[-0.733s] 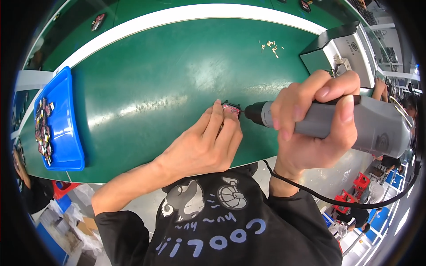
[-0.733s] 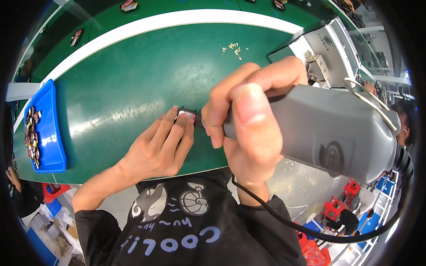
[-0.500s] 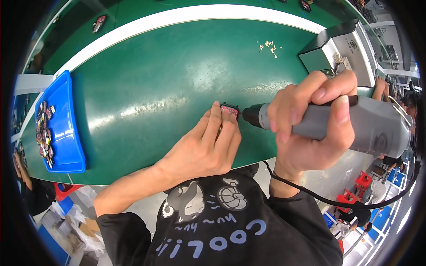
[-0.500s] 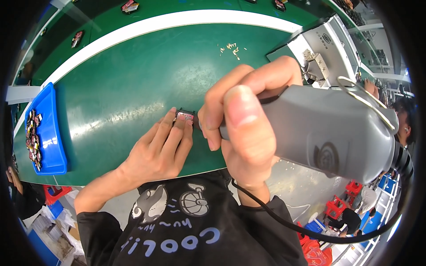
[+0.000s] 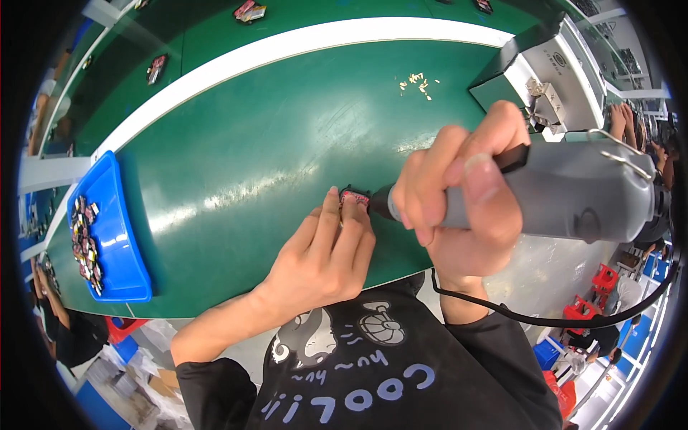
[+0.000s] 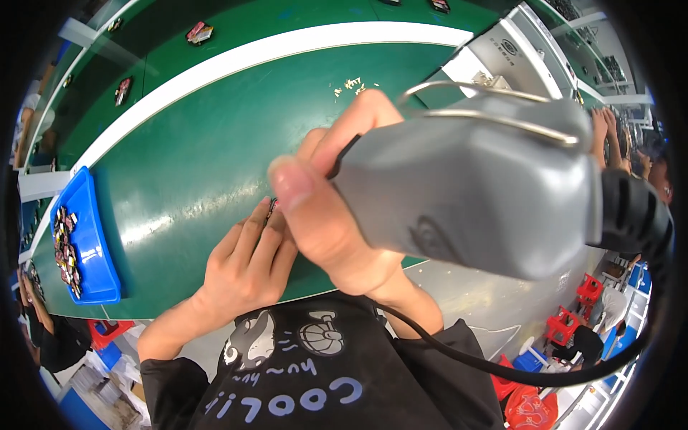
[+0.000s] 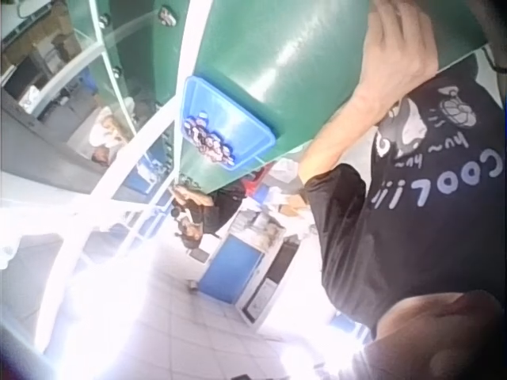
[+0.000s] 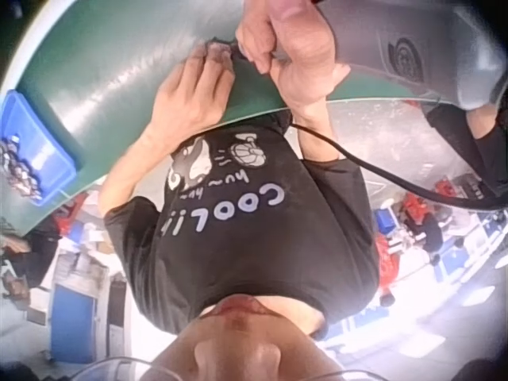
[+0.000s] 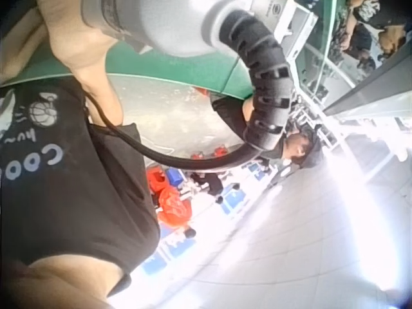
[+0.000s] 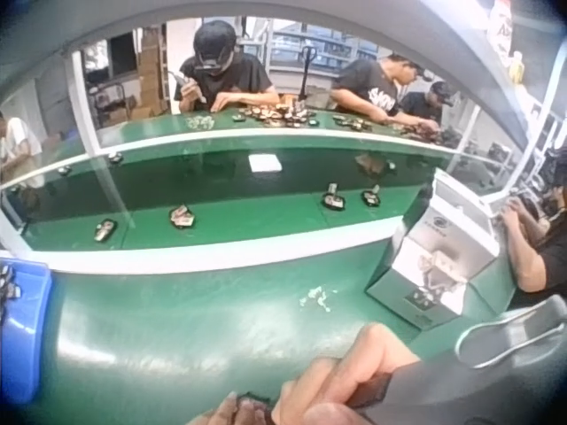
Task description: Assembling electronic components using an electric screwdriver on a factory production line.
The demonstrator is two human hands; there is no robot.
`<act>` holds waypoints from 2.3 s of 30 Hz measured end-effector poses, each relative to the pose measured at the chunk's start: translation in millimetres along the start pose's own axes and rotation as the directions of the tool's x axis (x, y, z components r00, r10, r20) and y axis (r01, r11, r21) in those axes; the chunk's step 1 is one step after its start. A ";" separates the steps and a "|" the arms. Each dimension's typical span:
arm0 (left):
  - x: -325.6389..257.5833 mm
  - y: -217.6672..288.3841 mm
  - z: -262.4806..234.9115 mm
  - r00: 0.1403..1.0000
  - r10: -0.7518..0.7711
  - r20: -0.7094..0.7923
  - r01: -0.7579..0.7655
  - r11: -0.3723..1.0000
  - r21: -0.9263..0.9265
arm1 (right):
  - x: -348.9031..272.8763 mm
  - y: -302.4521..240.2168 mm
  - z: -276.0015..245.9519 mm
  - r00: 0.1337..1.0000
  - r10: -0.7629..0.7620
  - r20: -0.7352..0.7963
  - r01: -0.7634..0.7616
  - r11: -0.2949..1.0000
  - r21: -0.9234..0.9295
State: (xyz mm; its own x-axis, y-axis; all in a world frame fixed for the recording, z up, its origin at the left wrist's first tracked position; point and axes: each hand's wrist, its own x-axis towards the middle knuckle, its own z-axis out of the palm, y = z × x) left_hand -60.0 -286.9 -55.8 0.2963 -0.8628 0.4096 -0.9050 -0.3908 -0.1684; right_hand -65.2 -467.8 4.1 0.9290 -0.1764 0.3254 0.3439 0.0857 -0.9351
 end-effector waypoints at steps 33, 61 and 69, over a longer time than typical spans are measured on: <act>93.8 -209.7 107.5 0.708 -0.703 -0.069 0.675 0.702 -0.227 | 76.1 -60.2 -138.0 0.868 -0.279 -0.412 0.281 0.958 -0.057; -10.1 -11.0 -4.5 0.974 -0.227 0.005 0.222 0.946 -0.238 | 7.7 -12.4 -9.5 0.986 -0.168 0.009 0.152 0.911 0.383; -16.8 -8.3 3.9 0.979 -0.176 -0.101 0.160 0.976 -0.150 | 11.9 3.4 2.6 0.985 -0.147 0.091 0.107 0.932 0.347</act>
State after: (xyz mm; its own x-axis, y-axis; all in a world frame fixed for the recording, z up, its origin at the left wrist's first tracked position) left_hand -56.3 -270.5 -64.7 0.4184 -0.7439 0.5211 -0.8816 -0.4707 0.0359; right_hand -52.6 -467.1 5.1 0.8767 -0.0973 0.4710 0.4677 0.4012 -0.7876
